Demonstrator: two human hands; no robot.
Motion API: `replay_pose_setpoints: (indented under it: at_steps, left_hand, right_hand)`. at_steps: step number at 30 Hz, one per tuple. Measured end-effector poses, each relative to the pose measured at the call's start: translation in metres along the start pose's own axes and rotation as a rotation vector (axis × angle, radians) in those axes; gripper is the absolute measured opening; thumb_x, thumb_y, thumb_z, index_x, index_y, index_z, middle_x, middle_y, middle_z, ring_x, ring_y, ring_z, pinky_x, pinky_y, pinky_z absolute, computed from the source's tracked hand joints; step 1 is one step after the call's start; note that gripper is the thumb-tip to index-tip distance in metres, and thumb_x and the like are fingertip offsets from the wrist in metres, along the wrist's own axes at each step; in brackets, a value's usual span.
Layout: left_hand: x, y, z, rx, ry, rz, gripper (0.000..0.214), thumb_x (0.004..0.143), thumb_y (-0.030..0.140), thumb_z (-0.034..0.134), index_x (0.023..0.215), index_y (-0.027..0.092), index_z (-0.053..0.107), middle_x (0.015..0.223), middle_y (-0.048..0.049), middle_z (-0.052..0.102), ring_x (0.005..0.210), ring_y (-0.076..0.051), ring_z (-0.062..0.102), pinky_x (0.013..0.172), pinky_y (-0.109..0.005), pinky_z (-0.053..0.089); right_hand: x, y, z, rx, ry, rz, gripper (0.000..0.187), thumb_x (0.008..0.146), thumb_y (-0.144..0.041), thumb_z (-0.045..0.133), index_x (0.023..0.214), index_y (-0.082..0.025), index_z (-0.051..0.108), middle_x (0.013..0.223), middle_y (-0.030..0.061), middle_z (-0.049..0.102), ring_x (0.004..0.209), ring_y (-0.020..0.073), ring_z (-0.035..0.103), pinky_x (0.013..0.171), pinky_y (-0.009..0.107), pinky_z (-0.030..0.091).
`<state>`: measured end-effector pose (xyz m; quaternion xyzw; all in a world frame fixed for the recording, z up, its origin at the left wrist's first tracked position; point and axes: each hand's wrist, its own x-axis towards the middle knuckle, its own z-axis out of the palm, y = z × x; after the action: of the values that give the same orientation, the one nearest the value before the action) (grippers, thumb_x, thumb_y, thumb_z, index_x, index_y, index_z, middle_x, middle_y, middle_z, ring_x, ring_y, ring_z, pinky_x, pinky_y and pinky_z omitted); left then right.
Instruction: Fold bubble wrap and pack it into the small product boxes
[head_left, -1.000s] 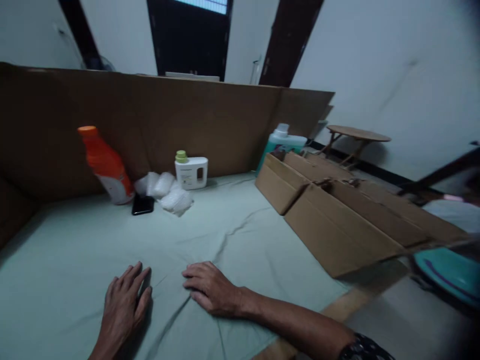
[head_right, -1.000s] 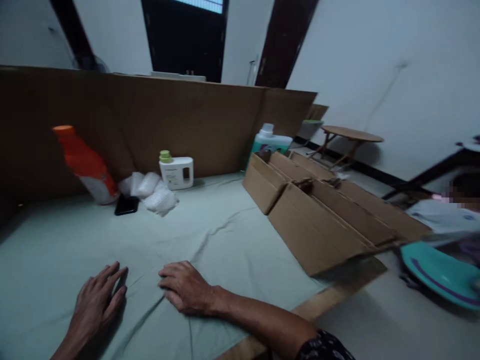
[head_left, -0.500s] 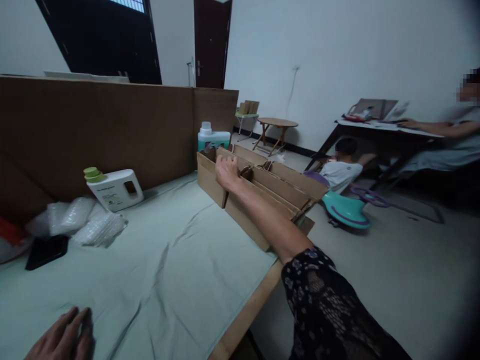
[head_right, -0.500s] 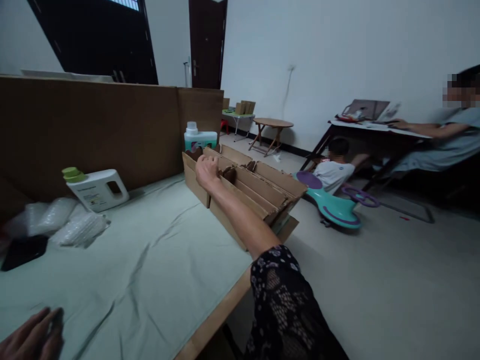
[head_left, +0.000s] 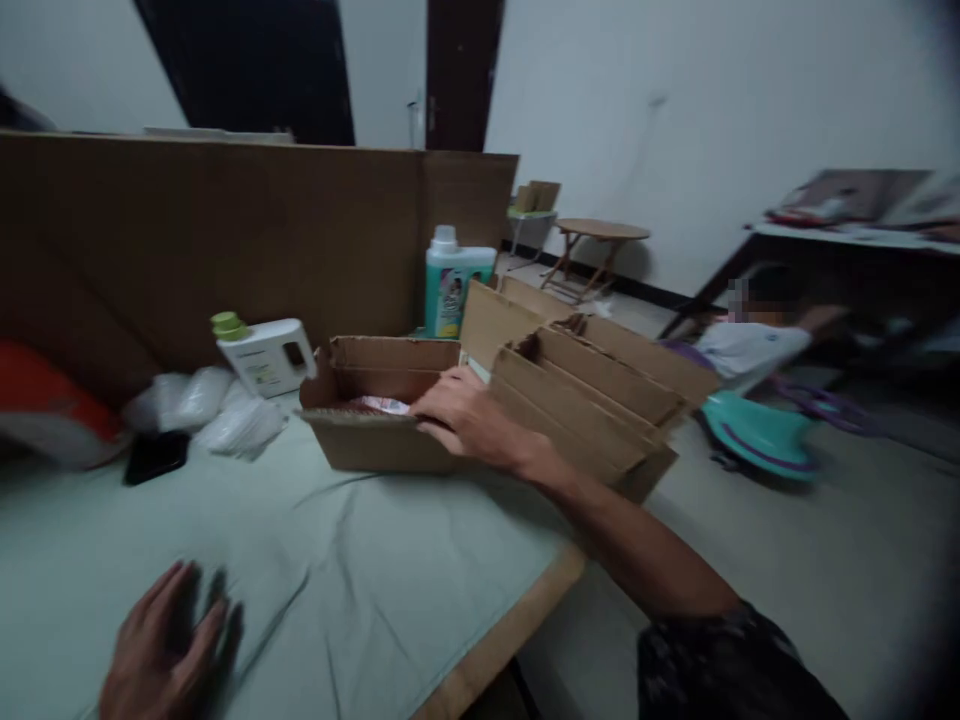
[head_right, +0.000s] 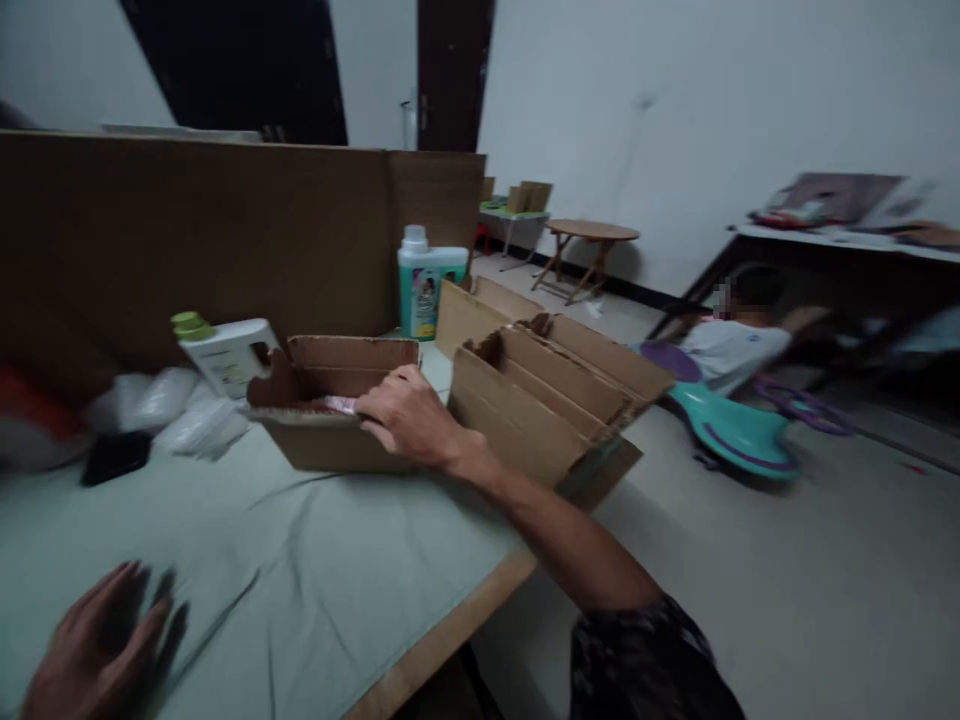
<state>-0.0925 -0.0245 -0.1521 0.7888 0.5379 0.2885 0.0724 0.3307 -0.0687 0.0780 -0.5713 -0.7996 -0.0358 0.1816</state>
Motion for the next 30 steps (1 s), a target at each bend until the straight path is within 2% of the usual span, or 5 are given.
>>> replay_pose_setpoints:
  at_steps: [3, 7, 14, 23, 30]
  left_hand:
    - [-0.005, 0.047, -0.009, -0.178, 0.012, -0.090, 0.066, 0.088, 0.049, 0.059, 0.149, 0.034, 0.040, 0.142, -0.0112, 0.055, 0.130, -0.035, 0.057, 0.106, -0.058, 0.051]
    - [0.000, 0.081, -0.011, -0.331, 0.025, -0.153, 0.070, 0.088, 0.043, 0.062, 0.151, 0.030, 0.037, 0.149, -0.0147, 0.051, 0.135, -0.034, 0.053, 0.112, -0.057, 0.045]
    - [0.019, 0.106, 0.000, -0.491, -0.054, -0.121, 0.069, 0.083, 0.039, 0.064, 0.145, 0.017, 0.043, 0.143, -0.0192, 0.054, 0.133, -0.035, 0.053, 0.112, -0.055, 0.043]
    - [0.049, 0.135, 0.018, -0.579, -0.016, -0.091, 0.076, 0.077, 0.024, 0.060, 0.149, 0.016, 0.038, 0.144, -0.0188, 0.051, 0.137, -0.033, 0.046, 0.116, -0.051, 0.037]
    - [0.084, 0.093, -0.005, -0.545, -0.100, -0.112, 0.056, 0.070, 0.020, 0.051, 0.124, 0.019, 0.063, 0.127, -0.0107, 0.067, 0.118, -0.027, 0.062, 0.102, -0.042, 0.051]
  right_hand:
    - [-0.032, -0.012, 0.000, 0.261, 0.264, -0.078, 0.013, 0.092, -0.034, 0.062, 0.095, -0.030, 0.074, 0.096, 0.0023, 0.077, 0.100, 0.0247, 0.068, 0.103, 0.048, 0.044]
    - [-0.061, 0.008, 0.026, 0.451, 0.620, 0.248, 0.013, 0.088, -0.033, 0.065, 0.097, -0.030, 0.074, 0.097, 0.0053, 0.076, 0.096, 0.0261, 0.071, 0.093, 0.046, 0.053]
    - [-0.066, 0.016, 0.109, 0.805, 0.152, 0.524, 0.025, 0.072, -0.037, 0.062, 0.089, -0.021, 0.072, 0.085, 0.0082, 0.077, 0.077, 0.0260, 0.072, 0.071, 0.037, 0.060]
    - [-0.045, 0.017, 0.131, 0.861, 0.143, 0.594, 0.027, 0.069, -0.035, 0.068, 0.092, -0.021, 0.067, 0.091, 0.0076, 0.077, 0.083, 0.0284, 0.072, 0.073, 0.037, 0.059]
    - [-0.028, 0.038, 0.152, 1.081, 0.172, 0.452, 0.042, 0.079, -0.035, 0.069, 0.118, -0.021, 0.065, 0.119, 0.0090, 0.072, 0.112, 0.0295, 0.065, 0.099, 0.043, 0.051]
